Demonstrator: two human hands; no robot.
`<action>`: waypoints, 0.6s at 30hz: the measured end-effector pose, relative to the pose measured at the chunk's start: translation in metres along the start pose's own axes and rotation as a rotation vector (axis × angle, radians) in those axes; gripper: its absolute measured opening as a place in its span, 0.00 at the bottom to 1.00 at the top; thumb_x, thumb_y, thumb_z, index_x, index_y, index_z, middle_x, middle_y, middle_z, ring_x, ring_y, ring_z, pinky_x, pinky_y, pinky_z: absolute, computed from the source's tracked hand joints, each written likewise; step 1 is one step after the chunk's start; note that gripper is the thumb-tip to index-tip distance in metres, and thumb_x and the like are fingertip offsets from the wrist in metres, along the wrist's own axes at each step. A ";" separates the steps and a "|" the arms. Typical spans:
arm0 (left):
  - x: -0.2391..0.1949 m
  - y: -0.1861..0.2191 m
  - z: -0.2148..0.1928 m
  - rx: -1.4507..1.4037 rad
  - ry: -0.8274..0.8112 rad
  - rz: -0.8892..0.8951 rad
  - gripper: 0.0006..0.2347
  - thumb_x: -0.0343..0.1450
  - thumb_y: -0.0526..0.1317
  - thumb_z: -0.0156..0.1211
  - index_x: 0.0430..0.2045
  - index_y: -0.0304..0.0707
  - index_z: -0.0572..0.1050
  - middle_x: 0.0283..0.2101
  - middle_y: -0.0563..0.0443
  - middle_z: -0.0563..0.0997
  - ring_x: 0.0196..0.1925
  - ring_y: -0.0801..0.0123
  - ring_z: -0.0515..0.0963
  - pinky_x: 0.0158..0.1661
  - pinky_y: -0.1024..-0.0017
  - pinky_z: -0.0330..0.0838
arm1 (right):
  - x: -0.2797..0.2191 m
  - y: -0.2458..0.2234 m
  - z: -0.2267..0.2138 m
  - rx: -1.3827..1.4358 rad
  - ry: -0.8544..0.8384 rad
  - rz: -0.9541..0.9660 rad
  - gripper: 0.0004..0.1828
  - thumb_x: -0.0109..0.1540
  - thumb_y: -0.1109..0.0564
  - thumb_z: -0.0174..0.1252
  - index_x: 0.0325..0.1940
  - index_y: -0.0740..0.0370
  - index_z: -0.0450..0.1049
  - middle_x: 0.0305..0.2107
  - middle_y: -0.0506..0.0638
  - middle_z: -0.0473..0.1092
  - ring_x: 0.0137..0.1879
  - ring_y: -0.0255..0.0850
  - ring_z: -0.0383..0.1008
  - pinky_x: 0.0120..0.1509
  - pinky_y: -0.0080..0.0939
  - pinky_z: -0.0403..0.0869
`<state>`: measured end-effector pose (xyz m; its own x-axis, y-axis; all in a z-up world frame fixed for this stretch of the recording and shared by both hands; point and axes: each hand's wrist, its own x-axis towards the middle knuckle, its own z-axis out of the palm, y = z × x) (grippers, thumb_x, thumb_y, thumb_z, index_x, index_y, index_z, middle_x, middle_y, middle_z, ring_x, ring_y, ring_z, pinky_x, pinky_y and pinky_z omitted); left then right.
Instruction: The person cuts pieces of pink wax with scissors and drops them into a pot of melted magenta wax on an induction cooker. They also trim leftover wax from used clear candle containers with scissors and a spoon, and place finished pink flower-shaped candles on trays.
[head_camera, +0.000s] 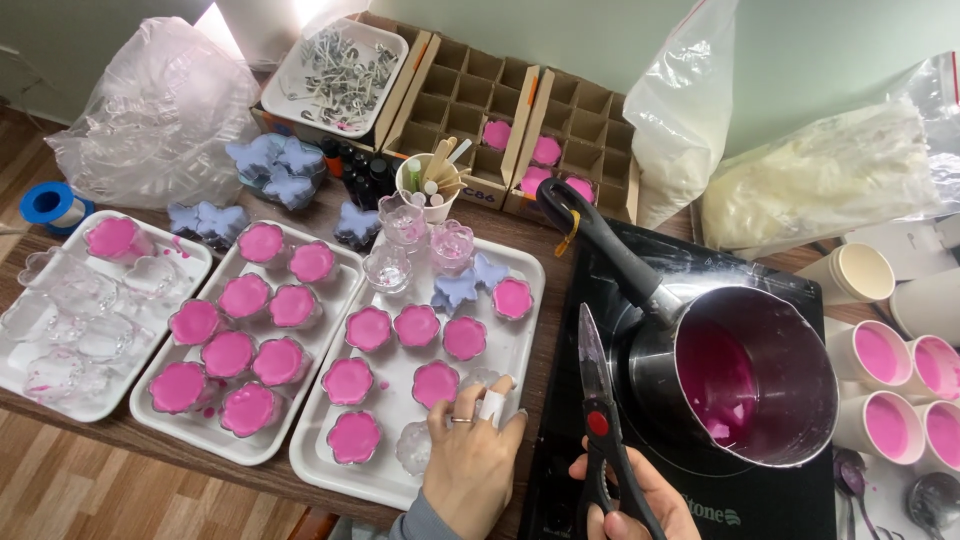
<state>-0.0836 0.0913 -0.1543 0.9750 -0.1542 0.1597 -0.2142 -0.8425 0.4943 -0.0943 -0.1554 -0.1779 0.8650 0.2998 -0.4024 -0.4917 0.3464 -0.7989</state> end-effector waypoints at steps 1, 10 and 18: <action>0.001 0.000 -0.001 0.000 -0.001 -0.001 0.15 0.60 0.31 0.58 0.40 0.37 0.81 0.63 0.43 0.68 0.63 0.46 0.61 0.56 0.40 0.52 | 0.000 0.001 0.000 0.000 0.000 0.002 0.42 0.52 0.67 0.65 0.69 0.72 0.59 0.47 0.72 0.71 0.20 0.36 0.73 0.22 0.35 0.74; 0.020 0.000 -0.007 0.093 -0.088 0.069 0.05 0.61 0.31 0.57 0.26 0.35 0.79 0.74 0.46 0.59 0.73 0.44 0.51 0.65 0.33 0.32 | -0.001 -0.001 0.001 0.004 -0.035 -0.033 0.41 0.53 0.67 0.64 0.69 0.72 0.58 0.48 0.73 0.72 0.20 0.36 0.73 0.21 0.35 0.73; 0.022 0.000 -0.006 0.068 -0.064 0.026 0.04 0.62 0.32 0.57 0.22 0.37 0.80 0.71 0.49 0.62 0.74 0.48 0.52 0.66 0.30 0.30 | -0.003 -0.001 -0.005 0.018 -0.040 -0.008 0.41 0.53 0.67 0.64 0.70 0.72 0.58 0.49 0.72 0.71 0.21 0.36 0.74 0.23 0.36 0.75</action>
<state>-0.0622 0.0913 -0.1453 0.9714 -0.2074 0.1161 -0.2374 -0.8703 0.4315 -0.0962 -0.1611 -0.1783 0.8644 0.3320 -0.3776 -0.4869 0.3651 -0.7935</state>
